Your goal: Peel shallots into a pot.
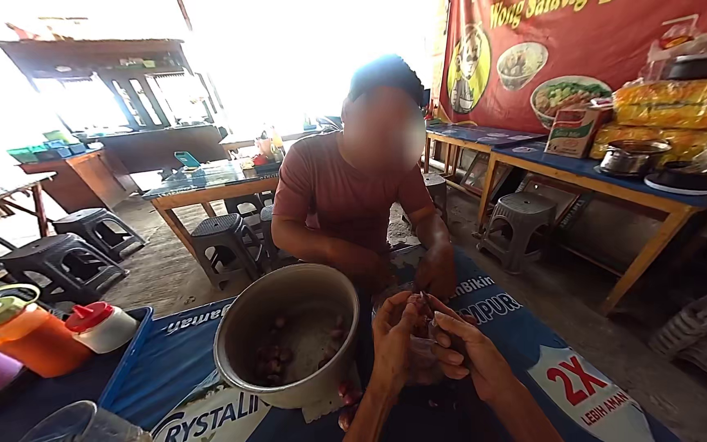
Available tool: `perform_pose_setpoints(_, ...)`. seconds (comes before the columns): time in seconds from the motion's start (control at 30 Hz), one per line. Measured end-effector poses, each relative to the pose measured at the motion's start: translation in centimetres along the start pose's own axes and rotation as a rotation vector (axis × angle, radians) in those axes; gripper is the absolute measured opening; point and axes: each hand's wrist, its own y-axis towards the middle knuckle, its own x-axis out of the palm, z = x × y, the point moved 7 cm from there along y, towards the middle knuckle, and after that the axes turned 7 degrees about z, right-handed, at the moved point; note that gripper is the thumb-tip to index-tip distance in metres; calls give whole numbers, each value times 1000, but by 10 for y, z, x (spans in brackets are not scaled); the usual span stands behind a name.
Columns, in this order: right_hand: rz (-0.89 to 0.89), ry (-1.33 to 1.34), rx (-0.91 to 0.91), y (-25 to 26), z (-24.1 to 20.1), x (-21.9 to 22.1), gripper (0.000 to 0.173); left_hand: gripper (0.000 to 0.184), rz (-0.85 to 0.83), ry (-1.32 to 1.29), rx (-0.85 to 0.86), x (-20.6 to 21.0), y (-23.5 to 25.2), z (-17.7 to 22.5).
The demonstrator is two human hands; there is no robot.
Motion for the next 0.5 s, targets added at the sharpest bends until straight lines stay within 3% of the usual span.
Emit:
perform_pose_setpoints(0.07,7,-4,-6,1,0,-1,42,26,-21,-37,-38,1,1,-4)
perform_pose_setpoints(0.2,99,-112,-81,2,-2,-8,41,31,-83,116,78,3,-1,5)
perform_pose_setpoints(0.37,150,-171,-83,4,3,-10,39,25,-4,241,232,-2,-1,8)
perform_pose_setpoints(0.5,163,-157,-101,10,-4,-22,43,23,25,206,189,-5,-2,11)
